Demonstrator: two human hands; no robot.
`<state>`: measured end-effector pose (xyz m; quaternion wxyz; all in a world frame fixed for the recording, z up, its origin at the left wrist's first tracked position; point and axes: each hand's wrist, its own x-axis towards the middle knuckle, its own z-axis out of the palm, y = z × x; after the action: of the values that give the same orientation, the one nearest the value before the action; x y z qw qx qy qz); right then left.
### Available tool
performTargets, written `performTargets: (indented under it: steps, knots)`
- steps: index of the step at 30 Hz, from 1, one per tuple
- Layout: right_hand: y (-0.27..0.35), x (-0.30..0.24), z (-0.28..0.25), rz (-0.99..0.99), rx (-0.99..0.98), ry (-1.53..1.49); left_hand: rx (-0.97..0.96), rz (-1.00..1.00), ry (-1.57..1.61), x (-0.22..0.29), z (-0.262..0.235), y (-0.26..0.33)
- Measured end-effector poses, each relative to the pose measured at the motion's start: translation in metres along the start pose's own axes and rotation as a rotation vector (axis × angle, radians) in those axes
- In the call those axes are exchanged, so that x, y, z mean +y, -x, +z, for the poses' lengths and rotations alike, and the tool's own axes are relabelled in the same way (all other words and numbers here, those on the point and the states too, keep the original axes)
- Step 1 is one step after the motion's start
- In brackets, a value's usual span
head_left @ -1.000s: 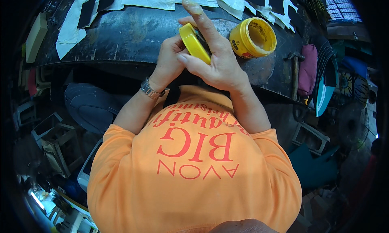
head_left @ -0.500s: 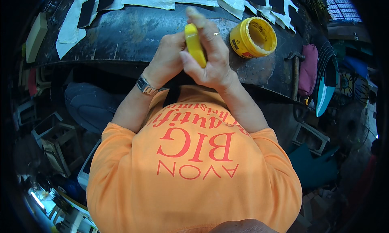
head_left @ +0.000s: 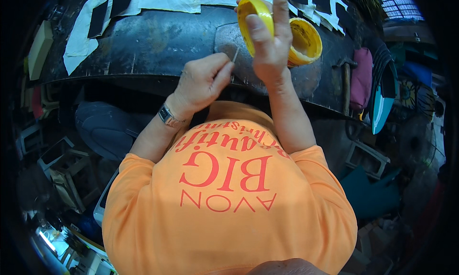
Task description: The person assembles hat components by placing black fabric pieces onto white paper templates, then transfers them to a green hat base. They use scissors to trim the fabric and a hammer to secure the pieces. The person also handles a yellow container, opening and closing it during the process.
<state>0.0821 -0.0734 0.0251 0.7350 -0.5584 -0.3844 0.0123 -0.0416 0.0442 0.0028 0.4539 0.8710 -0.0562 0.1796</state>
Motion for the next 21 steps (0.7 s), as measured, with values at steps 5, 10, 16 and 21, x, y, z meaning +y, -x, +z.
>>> performTargets:
  steps: [5, 10, 16, 21]
  knots:
    - [-0.004, -0.001, -0.015, 0.102, -0.026, -0.151, -0.105, -0.090, 0.073, -0.006, -0.018, 0.005]
    - [-0.012, -0.009, -0.024, 0.017, 0.046, -0.176, -0.302, 0.037, 0.319, 0.015, -0.043, 0.028]
    - [-0.001, -0.008, -0.005, 0.010, -0.141, -0.104, -0.035, -0.167, -0.077, -0.005, -0.022, 0.008]
    - [0.013, 0.001, 0.003, -0.027, -0.177, -0.064, 0.054, -0.271, 0.447, -0.013, -0.003, -0.005]
